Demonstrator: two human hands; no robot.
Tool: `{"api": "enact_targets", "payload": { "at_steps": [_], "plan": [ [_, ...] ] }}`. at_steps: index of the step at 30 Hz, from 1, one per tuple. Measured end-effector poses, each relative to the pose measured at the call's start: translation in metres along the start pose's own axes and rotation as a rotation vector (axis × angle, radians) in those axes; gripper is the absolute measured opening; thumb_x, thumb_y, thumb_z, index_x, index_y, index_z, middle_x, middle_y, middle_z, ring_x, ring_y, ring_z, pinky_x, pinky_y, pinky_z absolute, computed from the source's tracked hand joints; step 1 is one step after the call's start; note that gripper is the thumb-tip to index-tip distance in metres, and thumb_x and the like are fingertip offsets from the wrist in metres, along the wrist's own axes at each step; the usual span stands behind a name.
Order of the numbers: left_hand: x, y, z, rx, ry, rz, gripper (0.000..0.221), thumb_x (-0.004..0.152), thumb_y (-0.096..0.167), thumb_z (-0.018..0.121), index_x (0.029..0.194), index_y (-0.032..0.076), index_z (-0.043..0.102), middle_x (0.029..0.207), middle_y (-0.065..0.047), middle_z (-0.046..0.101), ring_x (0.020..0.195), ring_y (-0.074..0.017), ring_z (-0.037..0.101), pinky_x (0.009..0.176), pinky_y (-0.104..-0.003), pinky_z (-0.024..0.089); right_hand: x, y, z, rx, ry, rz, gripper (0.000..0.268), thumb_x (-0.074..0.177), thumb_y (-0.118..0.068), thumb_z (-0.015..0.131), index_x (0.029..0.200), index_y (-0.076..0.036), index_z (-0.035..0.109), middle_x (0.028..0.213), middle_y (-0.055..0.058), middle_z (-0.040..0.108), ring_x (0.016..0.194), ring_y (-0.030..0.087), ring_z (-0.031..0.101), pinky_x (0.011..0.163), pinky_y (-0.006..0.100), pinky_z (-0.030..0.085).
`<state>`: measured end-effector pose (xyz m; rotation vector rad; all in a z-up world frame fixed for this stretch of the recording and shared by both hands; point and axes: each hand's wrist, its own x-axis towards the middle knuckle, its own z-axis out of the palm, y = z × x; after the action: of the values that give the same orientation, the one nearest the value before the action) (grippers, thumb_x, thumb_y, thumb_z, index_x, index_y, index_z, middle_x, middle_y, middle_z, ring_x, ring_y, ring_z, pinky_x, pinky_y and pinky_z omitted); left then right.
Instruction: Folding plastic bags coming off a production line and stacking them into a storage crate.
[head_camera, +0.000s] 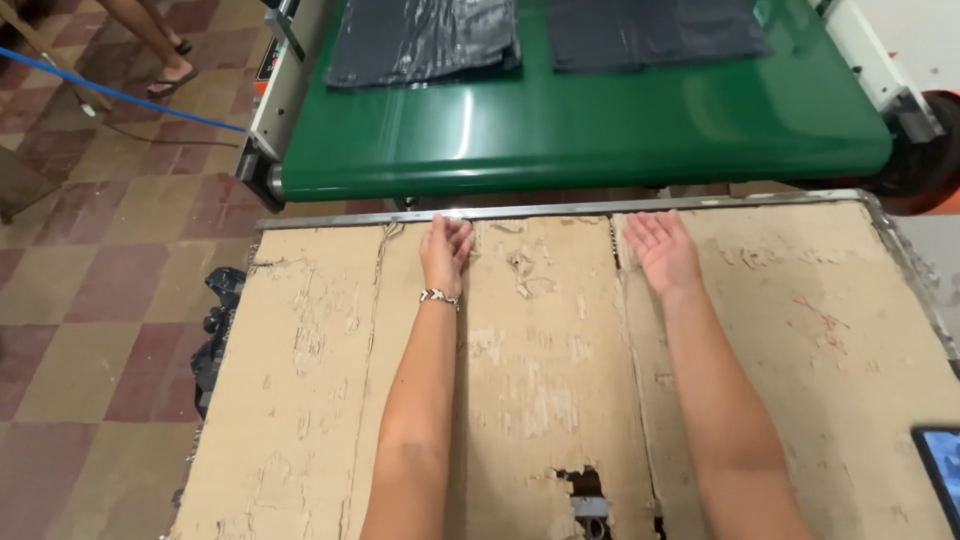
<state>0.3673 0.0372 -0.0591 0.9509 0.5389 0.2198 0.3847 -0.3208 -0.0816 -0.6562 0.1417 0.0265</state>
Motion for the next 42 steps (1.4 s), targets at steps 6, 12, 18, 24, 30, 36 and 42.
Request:
{"api": "enact_targets", "payload": {
  "at_steps": [6, 12, 18, 24, 30, 36, 42],
  "plan": [
    [0.036, 0.006, -0.003, -0.183, -0.176, -0.024, 0.096, 0.094, 0.072, 0.054, 0.152, 0.002, 0.023, 0.15, -0.016, 0.043, 0.141, -0.031, 0.045, 0.118, -0.049, 0.032, 0.052, 0.0, -0.011, 0.03, 0.058, -0.01, 0.1, 0.101, -0.049, 0.072, 0.154, 0.003, 0.006, 0.16, 0.029, 0.019, 0.148, 0.042, 0.031, 0.12, 0.06, 0.033],
    [0.104, -0.015, -0.049, -0.441, -0.161, -0.094, 0.12, 0.083, 0.082, 0.064, 0.157, 0.011, 0.001, 0.158, -0.015, 0.024, 0.15, -0.0348, 0.025, 0.123, -0.056, 0.018, 0.054, -0.012, 0.002, -0.203, 0.375, -0.043, 0.078, 0.092, -0.062, 0.069, 0.139, -0.008, 0.037, 0.125, 0.017, 0.047, 0.116, 0.041, 0.064, 0.094, 0.048, 0.061],
    [-0.018, 0.041, -0.053, -0.188, 0.34, 0.024, 0.073, 0.085, 0.036, 0.08, 0.133, -0.005, 0.045, 0.126, -0.028, 0.057, 0.11, -0.0378, 0.066, 0.088, -0.052, 0.058, -0.043, -0.008, -0.058, -0.421, 0.643, -0.008, 0.063, 0.084, -0.029, 0.084, 0.124, -0.014, 0.037, 0.112, 0.008, 0.036, 0.083, 0.023, 0.054, 0.063, 0.033, 0.053],
    [-0.229, 0.107, -0.078, -0.083, 0.329, 0.272, 0.036, 0.088, 0.014, 0.065, 0.122, -0.001, 0.063, 0.122, -0.008, 0.068, 0.106, -0.0193, 0.066, 0.096, -0.032, 0.054, -0.317, 0.034, -0.021, -0.813, 0.223, 0.417, 0.024, 0.093, -0.022, 0.064, 0.097, -0.001, 0.073, 0.061, 0.007, 0.059, 0.043, 0.015, 0.04, 0.039, 0.028, 0.022],
    [-0.381, 0.113, -0.149, 0.192, 0.303, 0.416, 0.044, 0.084, 0.021, 0.071, 0.121, -0.001, 0.063, 0.121, -0.01, 0.068, 0.109, -0.019, 0.065, 0.1, -0.034, 0.053, -0.33, 0.067, 0.102, -1.854, -0.382, -0.689, 0.103, 0.066, -0.019, 0.077, 0.154, -0.001, 0.029, 0.145, 0.022, 0.044, 0.127, 0.041, 0.044, 0.111, 0.046, 0.034],
    [-0.475, 0.077, -0.271, 0.383, 0.289, 0.713, 0.042, 0.081, 0.01, 0.077, 0.118, -0.003, 0.063, 0.122, -0.014, 0.066, 0.109, -0.0227, 0.065, 0.102, -0.039, 0.053, -0.346, 0.057, 0.129, -1.481, -1.12, -0.699, 0.024, 0.097, -0.004, 0.052, 0.104, -0.016, 0.071, 0.136, 0.009, 0.061, 0.145, 0.041, 0.037, 0.117, 0.063, 0.02],
    [-0.533, 0.02, -0.394, 0.851, 0.294, 0.962, 0.067, 0.077, 0.027, 0.08, 0.126, -0.008, 0.051, 0.128, -0.022, 0.059, 0.121, -0.0309, 0.059, 0.113, -0.046, 0.043, -0.445, 0.053, 0.102, -1.538, -0.918, -0.927, 0.012, 0.092, -0.022, 0.064, 0.089, -0.011, 0.068, 0.102, 0.001, 0.071, 0.12, 0.03, 0.06, 0.106, 0.052, 0.042]
  ]
}}
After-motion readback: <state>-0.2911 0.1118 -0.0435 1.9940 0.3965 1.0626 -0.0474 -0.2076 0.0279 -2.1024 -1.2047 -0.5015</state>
